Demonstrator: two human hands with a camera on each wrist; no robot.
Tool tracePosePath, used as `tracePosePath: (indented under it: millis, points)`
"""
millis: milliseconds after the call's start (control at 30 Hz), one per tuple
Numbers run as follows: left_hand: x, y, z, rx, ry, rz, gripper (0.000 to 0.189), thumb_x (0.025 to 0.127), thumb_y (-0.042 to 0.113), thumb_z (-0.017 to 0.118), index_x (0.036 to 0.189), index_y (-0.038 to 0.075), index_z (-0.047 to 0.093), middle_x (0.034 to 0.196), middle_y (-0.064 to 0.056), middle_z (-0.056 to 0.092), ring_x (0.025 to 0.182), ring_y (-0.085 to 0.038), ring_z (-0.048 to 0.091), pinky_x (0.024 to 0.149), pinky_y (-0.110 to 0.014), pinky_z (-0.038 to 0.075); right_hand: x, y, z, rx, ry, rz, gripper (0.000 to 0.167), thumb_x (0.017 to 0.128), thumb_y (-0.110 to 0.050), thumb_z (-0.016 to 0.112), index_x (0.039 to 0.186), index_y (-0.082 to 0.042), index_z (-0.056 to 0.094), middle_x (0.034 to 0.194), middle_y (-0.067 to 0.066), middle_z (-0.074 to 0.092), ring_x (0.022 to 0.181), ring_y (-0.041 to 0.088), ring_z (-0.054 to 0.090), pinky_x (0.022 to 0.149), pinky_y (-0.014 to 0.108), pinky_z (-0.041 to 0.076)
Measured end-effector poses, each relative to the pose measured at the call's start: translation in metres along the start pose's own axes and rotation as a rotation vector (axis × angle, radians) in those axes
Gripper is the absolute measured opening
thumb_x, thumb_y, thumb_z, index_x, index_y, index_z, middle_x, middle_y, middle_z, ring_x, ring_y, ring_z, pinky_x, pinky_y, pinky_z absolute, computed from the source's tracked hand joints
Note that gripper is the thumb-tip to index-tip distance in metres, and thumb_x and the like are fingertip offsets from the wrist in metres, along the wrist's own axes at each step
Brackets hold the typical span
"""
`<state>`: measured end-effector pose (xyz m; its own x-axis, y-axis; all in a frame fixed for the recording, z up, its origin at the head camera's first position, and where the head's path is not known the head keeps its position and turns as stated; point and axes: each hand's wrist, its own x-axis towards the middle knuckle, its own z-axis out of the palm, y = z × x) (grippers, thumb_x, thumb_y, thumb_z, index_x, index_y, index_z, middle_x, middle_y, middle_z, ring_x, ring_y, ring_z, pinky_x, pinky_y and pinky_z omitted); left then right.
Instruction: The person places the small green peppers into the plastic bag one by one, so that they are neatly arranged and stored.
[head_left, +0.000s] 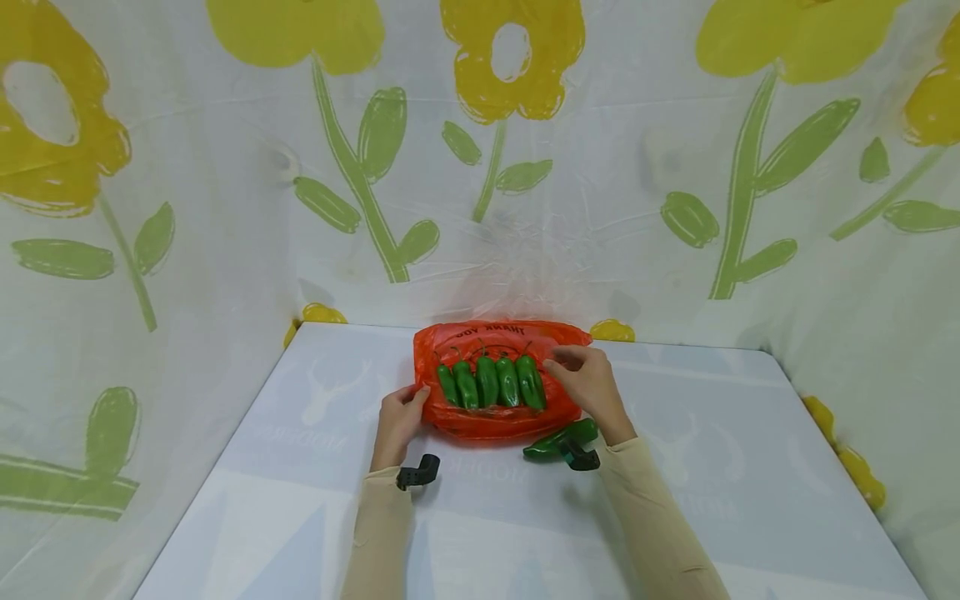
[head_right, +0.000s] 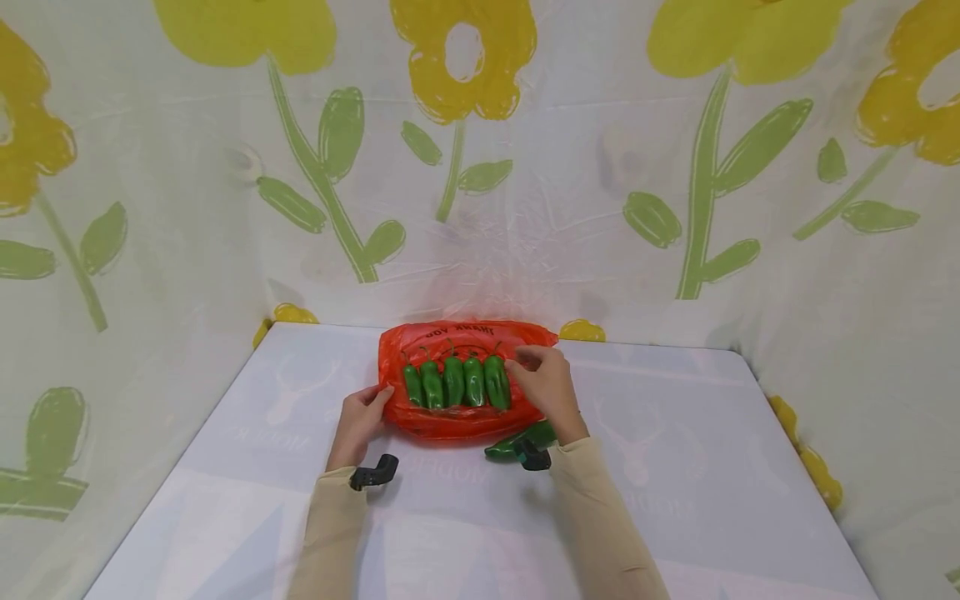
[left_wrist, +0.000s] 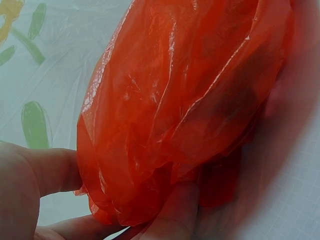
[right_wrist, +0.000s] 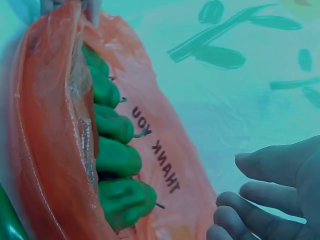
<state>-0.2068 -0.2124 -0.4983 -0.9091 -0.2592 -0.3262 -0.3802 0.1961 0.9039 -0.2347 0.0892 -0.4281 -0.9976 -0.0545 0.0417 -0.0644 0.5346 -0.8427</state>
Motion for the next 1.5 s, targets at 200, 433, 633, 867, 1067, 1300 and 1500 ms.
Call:
tracePosePath:
  millis: [200, 433, 633, 867, 1067, 1300, 1500]
  points:
    - [0.0, 0.001, 0.001, -0.001, 0.0, -0.011, 0.057, 0.104, 0.036, 0.055, 0.147, -0.001, 0.054, 0.149, -0.022, 0.056, 0.127, -0.034, 0.057, 0.113, -0.051, 0.05, -0.012, 0.001, -0.01, 0.019, 0.044, 0.018, 0.038, 0.099, -0.025, 0.069, 0.13, -0.002, 0.07, 0.121, 0.019, 0.073, 0.109, 0.033, 0.067, 0.097, 0.046, 0.059]
    - [0.001, -0.001, 0.0, 0.005, 0.004, -0.003, 0.057, 0.104, 0.036, 0.055, 0.146, -0.002, 0.054, 0.148, -0.024, 0.057, 0.126, -0.034, 0.058, 0.111, -0.05, 0.051, -0.023, 0.006, -0.016, 0.035, 0.077, 0.056, 0.042, 0.1, -0.027, 0.068, 0.132, -0.001, 0.068, 0.121, 0.02, 0.073, 0.108, 0.032, 0.067, 0.089, 0.032, 0.058]
    - [0.0, 0.0, 0.0, 0.002, 0.003, 0.001, 0.056, 0.105, 0.036, 0.055, 0.146, -0.002, 0.054, 0.147, -0.023, 0.057, 0.126, -0.033, 0.057, 0.112, -0.049, 0.05, -0.031, 0.013, -0.019, 0.026, 0.123, 0.086, 0.039, 0.1, -0.027, 0.067, 0.131, -0.002, 0.069, 0.121, 0.02, 0.074, 0.107, 0.031, 0.067, 0.085, 0.024, 0.054]
    - [-0.001, 0.003, 0.0, 0.002, 0.0, -0.006, 0.058, 0.105, 0.037, 0.054, 0.147, -0.002, 0.053, 0.149, -0.024, 0.056, 0.128, -0.035, 0.056, 0.113, -0.051, 0.049, -0.038, 0.021, -0.021, 0.025, 0.151, 0.128, 0.04, 0.101, -0.029, 0.066, 0.131, -0.002, 0.069, 0.123, 0.02, 0.073, 0.106, 0.031, 0.066, 0.079, 0.021, 0.053]
    - [0.0, 0.001, 0.0, -0.006, -0.004, -0.018, 0.057, 0.104, 0.036, 0.055, 0.148, -0.001, 0.053, 0.15, -0.022, 0.055, 0.129, -0.034, 0.056, 0.114, -0.05, 0.049, -0.044, 0.024, -0.023, 0.034, 0.17, 0.162, 0.04, 0.101, -0.029, 0.066, 0.131, -0.003, 0.069, 0.119, 0.022, 0.073, 0.105, 0.032, 0.065, 0.065, 0.021, 0.054]
    - [0.0, 0.0, 0.0, 0.001, -0.004, -0.008, 0.057, 0.105, 0.035, 0.055, 0.148, -0.002, 0.053, 0.15, -0.024, 0.055, 0.13, -0.035, 0.056, 0.115, -0.051, 0.048, -0.048, 0.025, -0.025, 0.041, 0.165, 0.186, 0.041, 0.101, -0.031, 0.065, 0.131, -0.003, 0.069, 0.12, 0.022, 0.073, 0.105, 0.031, 0.064, 0.064, 0.02, 0.055]
    - [-0.002, 0.002, -0.001, 0.009, -0.004, -0.008, 0.057, 0.105, 0.034, 0.054, 0.148, -0.003, 0.052, 0.151, -0.024, 0.054, 0.13, -0.035, 0.056, 0.115, -0.051, 0.048, -0.05, 0.032, -0.024, 0.014, 0.15, 0.213, 0.042, 0.102, -0.03, 0.065, 0.134, -0.002, 0.067, 0.12, 0.022, 0.072, 0.104, 0.031, 0.066, 0.07, 0.019, 0.055]
